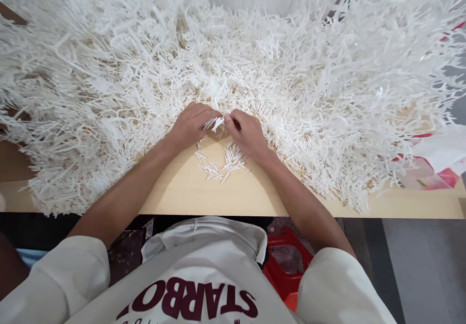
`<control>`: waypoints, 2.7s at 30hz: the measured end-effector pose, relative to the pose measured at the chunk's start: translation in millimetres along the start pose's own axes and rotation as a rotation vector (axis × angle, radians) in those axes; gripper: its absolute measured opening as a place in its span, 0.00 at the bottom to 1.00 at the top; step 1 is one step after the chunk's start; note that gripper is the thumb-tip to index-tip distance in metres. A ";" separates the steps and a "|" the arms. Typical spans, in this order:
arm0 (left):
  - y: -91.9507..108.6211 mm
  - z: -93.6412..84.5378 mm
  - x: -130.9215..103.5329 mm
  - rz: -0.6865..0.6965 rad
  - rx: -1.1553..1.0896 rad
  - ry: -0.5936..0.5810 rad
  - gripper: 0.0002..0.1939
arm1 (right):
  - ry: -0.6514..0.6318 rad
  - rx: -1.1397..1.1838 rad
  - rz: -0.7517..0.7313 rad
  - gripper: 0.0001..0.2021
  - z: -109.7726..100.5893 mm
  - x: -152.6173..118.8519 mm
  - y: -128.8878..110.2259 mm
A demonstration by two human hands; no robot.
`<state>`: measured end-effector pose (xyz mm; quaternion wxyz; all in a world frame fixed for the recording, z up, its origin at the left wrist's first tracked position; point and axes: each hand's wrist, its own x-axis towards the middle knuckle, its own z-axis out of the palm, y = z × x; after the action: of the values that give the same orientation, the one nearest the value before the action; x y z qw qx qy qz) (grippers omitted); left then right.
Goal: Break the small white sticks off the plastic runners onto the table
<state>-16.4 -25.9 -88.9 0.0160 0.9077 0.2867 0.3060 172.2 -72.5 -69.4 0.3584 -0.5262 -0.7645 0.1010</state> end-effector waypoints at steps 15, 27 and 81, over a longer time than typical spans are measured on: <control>-9.8 -9.2 -0.1 -0.451 -0.231 0.141 0.14 | 0.073 0.101 -0.285 0.15 -12.1 -9.8 -13.0; 3.3 -10.4 0.0 -0.113 0.044 -0.158 0.12 | -0.052 -0.188 -0.182 0.13 -7.6 1.6 8.2; 3.0 -12.8 0.3 -0.229 -0.038 -0.198 0.31 | -0.098 -0.080 -0.106 0.10 -5.9 -2.6 0.4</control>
<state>-22.0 -30.1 -77.7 0.0961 0.8942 0.3798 0.2165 176.9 -75.9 -66.5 0.3039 -0.4934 -0.8114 0.0769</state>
